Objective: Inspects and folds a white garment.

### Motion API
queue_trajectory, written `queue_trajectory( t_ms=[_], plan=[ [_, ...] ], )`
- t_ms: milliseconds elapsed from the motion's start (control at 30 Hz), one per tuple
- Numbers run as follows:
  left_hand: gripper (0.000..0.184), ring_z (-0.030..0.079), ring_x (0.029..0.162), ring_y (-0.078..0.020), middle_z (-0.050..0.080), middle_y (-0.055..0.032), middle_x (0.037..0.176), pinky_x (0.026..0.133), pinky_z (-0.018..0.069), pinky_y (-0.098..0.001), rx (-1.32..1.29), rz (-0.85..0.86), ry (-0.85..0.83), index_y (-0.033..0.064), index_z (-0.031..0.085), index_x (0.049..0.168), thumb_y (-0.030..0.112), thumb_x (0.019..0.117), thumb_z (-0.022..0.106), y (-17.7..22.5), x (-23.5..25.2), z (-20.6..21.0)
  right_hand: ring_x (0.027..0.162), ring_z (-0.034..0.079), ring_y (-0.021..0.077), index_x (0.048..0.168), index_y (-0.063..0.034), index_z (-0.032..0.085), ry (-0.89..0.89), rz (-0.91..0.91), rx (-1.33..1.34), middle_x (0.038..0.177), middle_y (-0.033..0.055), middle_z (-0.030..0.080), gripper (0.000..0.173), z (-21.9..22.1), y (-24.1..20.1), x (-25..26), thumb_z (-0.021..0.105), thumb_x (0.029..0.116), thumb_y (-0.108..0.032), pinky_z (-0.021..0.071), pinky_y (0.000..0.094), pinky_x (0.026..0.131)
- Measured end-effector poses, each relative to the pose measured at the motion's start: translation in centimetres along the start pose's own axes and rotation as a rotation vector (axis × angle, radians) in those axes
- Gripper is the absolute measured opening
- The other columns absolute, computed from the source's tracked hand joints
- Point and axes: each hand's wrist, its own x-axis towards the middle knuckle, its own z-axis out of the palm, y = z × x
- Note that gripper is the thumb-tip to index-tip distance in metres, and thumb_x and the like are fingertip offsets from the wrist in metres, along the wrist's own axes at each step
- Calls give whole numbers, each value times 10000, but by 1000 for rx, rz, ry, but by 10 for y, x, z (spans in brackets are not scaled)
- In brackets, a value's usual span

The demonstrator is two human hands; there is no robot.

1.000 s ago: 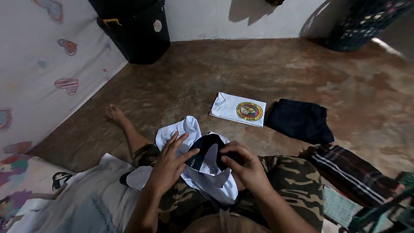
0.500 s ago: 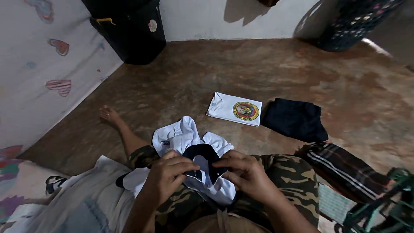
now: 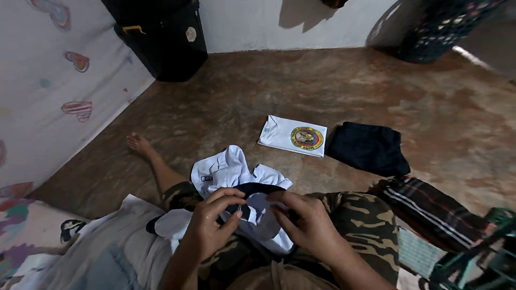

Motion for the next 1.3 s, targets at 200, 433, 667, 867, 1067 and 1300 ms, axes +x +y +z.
queue_trajectory(
  t_ms=[200,433,667,867,1067,1300],
  plan=[
    [429,687,1106,-145,549,-165,1442,852,623,-275,-183,-359,255,-31,633,1288,4,867,709,10,1,20,575,608,134,1096,-66,738,-44,50,-224,899,68,704,230,3,1,0,652,894,-134,539,303,515],
    [115,704,980,-96,711,-75,1135,842,610,-254,-332,-574,222,0,727,981,39,873,718,6,-2,21,649,627,172,1068,-71,746,54,44,-311,910,89,678,235,6,5,2,650,854,-76,550,317,560],
    [104,699,673,-67,713,7,829,602,603,-222,-254,-577,179,21,665,1030,89,951,661,29,8,17,758,697,244,1015,-56,746,98,93,-375,922,114,701,168,10,15,6,675,864,-73,592,391,637],
    [140,745,730,-141,737,-61,890,695,655,-290,-413,-640,164,-26,640,1070,-1,936,671,38,13,47,694,679,141,1046,-102,755,107,64,-225,871,24,736,177,23,3,2,653,903,-126,584,320,629],
    [151,752,780,-160,734,-85,923,738,660,-313,-546,-701,195,-45,646,1087,-35,937,640,36,14,51,676,663,42,1139,-71,734,71,197,6,903,7,751,227,21,4,-3,665,934,-138,571,210,618],
    [144,747,857,-196,727,-112,961,819,650,-360,-686,-741,186,-54,641,1071,-57,928,630,30,11,57,695,615,8,984,-84,750,19,251,120,904,7,709,123,18,5,-2,692,908,-162,521,153,611]
  ],
)
